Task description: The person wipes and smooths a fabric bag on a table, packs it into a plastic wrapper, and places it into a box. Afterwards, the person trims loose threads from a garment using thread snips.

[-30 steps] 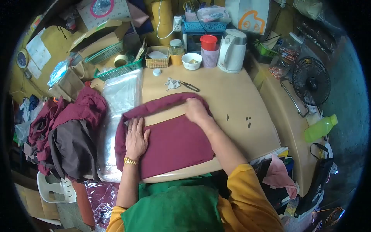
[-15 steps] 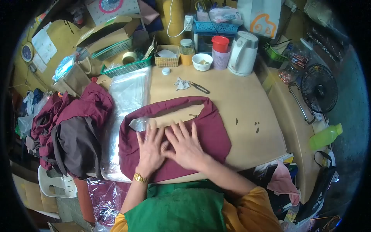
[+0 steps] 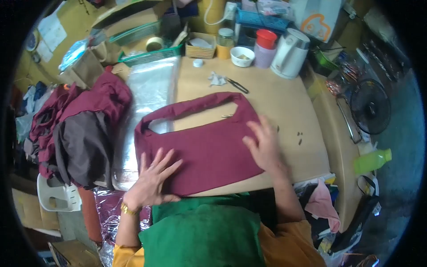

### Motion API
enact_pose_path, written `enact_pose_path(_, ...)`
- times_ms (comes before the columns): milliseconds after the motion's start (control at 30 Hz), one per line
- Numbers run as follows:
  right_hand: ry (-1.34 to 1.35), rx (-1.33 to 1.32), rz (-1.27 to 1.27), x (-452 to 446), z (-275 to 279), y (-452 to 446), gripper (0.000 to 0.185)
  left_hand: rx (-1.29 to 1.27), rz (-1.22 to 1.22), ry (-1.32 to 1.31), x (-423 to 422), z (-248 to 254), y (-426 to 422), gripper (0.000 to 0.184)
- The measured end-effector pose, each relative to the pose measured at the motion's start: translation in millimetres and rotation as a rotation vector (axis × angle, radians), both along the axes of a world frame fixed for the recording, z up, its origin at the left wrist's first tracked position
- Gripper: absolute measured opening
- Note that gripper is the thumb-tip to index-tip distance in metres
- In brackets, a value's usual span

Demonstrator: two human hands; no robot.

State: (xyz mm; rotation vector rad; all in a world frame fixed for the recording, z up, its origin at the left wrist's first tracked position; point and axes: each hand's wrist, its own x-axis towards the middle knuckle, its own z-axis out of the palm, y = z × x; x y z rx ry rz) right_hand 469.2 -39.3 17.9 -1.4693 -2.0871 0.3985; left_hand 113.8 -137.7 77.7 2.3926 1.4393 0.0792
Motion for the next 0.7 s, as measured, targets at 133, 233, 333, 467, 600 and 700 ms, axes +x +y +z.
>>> enact_pose_path(133, 0.322, -0.560, -0.377, 61.6, 11.5, -20.2, 0.043, 0.048, 0.256, -0.025, -22.3, -32.2, -30.6, 0.080)
enact_pose_path(233, 0.565, -0.645, -0.347, 39.4, 7.5, -36.8, 0.040, 0.197, 0.373, -0.286, -15.4, -44.7, -35.9, 0.068)
enact_pose_path(333, 0.567, -0.521, -0.343, 23.7, -3.9, -38.5, 0.038, 0.609, 0.720, -0.277, -6.2, -54.2, -40.6, 0.052)
enact_pose_path(467, 0.779, -0.477, -0.139, 3.0, -25.8, -31.0, 0.033, 0.323, 0.168, -0.541, 62.6, -13.0, -9.8, 0.059)
enact_pose_path(600, 0.838, -0.483, 0.024, -26.8, -22.3, -32.7, 0.028, 0.375, -0.035, -0.390, 130.9, -50.8, 35.4, 0.067)
enact_pose_path(700, 0.852, -0.551, 0.036, -18.4, -16.2, -38.9, 0.035, 0.309, -0.017, -0.373, 139.6, -75.3, 56.2, 0.054)
